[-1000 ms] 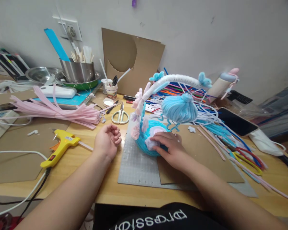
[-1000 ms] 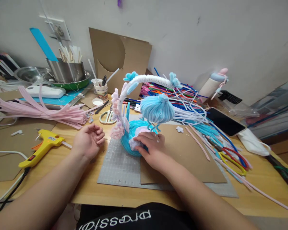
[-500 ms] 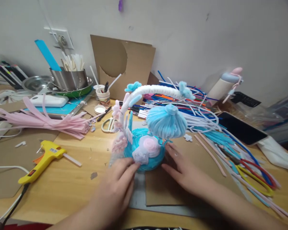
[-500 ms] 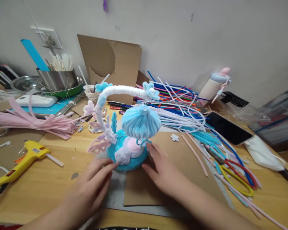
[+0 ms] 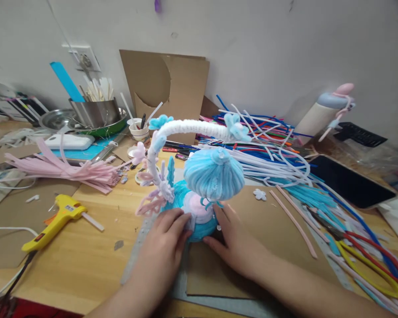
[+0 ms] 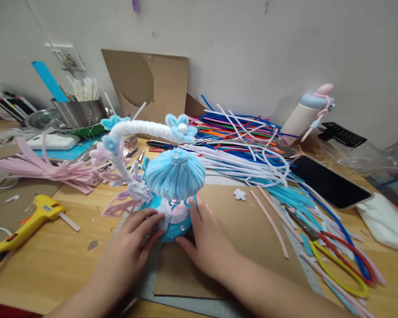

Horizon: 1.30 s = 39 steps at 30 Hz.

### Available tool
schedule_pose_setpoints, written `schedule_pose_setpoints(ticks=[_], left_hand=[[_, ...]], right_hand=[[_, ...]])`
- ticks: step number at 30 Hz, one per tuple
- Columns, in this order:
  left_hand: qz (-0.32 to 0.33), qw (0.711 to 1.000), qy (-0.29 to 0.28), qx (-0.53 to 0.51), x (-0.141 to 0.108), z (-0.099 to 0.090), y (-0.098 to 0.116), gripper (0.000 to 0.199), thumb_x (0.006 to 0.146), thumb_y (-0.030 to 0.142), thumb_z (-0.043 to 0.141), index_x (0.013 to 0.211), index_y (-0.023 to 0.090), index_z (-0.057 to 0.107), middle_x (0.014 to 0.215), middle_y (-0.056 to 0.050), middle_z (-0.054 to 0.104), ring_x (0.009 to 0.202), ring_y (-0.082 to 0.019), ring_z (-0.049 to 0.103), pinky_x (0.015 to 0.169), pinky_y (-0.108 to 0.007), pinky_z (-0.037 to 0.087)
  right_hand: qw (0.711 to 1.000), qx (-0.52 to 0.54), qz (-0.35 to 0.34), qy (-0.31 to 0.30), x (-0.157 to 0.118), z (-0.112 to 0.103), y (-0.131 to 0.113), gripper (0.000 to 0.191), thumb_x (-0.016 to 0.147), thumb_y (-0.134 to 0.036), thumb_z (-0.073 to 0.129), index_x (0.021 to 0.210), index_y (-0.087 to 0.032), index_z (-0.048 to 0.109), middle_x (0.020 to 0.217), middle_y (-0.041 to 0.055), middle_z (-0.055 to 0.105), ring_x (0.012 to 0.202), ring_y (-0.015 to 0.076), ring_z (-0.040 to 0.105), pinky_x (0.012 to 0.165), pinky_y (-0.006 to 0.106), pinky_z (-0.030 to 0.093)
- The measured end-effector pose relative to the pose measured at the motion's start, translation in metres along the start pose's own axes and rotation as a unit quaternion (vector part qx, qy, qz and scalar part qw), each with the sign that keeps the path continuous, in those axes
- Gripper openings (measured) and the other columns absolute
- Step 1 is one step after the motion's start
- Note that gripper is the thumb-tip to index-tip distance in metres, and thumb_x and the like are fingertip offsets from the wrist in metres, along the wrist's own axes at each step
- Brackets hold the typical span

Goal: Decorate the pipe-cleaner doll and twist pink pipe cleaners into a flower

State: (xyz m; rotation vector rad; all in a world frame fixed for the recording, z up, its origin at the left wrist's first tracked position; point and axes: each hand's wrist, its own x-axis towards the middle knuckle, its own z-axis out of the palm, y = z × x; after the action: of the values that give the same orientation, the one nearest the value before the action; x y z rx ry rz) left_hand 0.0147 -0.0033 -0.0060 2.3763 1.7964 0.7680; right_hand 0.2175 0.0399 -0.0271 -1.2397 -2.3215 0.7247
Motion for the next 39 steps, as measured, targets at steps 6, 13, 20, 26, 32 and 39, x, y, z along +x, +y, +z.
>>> schedule_pose_setpoints(ticks=[6, 13, 20, 26, 32, 39], left_hand=[[0.034, 0.999, -0.002, -0.002, 0.0, 0.0, -0.002, 0.029, 0.087, 0.021, 0.051, 0.116, 0.02, 0.058, 0.115, -0.009, 0.061, 0.106, -0.023, 0.056, 0.089, -0.045, 0.051], [0.041, 0.999, 0.02, 0.014, 0.001, 0.0, 0.002, 0.028, 0.088, 0.018, 0.05, 0.114, 0.019, 0.059, 0.111, -0.011, 0.063, 0.103, -0.024, 0.058, 0.084, -0.047, 0.053], [0.04, 0.999, 0.016, 0.02, 0.002, 0.002, 0.0, 0.027, 0.088, 0.018, 0.049, 0.114, 0.019, 0.058, 0.112, -0.011, 0.063, 0.104, -0.024, 0.058, 0.086, -0.047, 0.052], [0.053, 0.998, 0.008, 0.03, -0.007, -0.007, 0.002, 0.04, 0.089, 0.017, 0.046, 0.129, 0.018, 0.047, 0.121, -0.013, 0.057, 0.112, -0.025, 0.052, 0.091, -0.045, 0.05], [0.092, 0.993, 0.006, 0.069, -0.015, -0.008, 0.004, 0.048, 0.085, 0.01, 0.042, 0.132, 0.015, 0.045, 0.122, -0.015, 0.056, 0.112, -0.026, 0.052, 0.091, -0.042, 0.05], [0.11, 0.99, -0.001, 0.091, -0.015, -0.006, 0.002, 0.047, 0.083, 0.007, 0.04, 0.128, 0.013, 0.049, 0.118, -0.015, 0.059, 0.107, -0.026, 0.055, 0.087, -0.043, 0.052]], right_hand=[[1.0, -0.027, -0.008, 0.012, -0.003, 0.007, 0.005, 0.075, 0.085, -0.037, 0.053, 0.145, -0.019, 0.013, 0.142, 0.0196, 0.031, 0.135, 0.035, 0.025, 0.103, 0.057, 0.035], [0.999, -0.032, -0.008, 0.012, -0.003, 0.005, 0.004, 0.073, 0.084, -0.036, 0.054, 0.144, -0.022, 0.015, 0.139, 0.0187, 0.035, 0.136, 0.0353, 0.023, 0.104, 0.06, 0.032], [1.0, -0.02, -0.012, 0.017, -0.003, 0.006, 0.007, 0.074, 0.084, -0.035, 0.054, 0.145, -0.023, 0.013, 0.138, 0.0181, 0.035, 0.137, 0.0356, 0.02, 0.103, 0.062, 0.031], [1.0, -0.002, 0.008, 0.002, -0.002, -0.001, 0.0, 0.066, 0.083, -0.033, 0.056, 0.141, -0.021, 0.026, 0.139, 0.0175, 0.036, 0.134, 0.0352, 0.027, 0.104, 0.06, 0.032], [1.0, 0.003, 0.004, -0.003, -0.002, -0.002, -0.001, 0.067, 0.083, -0.031, 0.055, 0.141, -0.023, 0.024, 0.142, 0.0167, 0.033, 0.134, 0.0346, 0.027, 0.104, 0.061, 0.03], [1.0, -0.003, 0.011, 0.005, -0.002, -0.001, -0.001, 0.067, 0.082, -0.032, 0.056, 0.141, -0.023, 0.025, 0.137, 0.0161, 0.039, 0.132, 0.0345, 0.031, 0.103, 0.06, 0.033]])
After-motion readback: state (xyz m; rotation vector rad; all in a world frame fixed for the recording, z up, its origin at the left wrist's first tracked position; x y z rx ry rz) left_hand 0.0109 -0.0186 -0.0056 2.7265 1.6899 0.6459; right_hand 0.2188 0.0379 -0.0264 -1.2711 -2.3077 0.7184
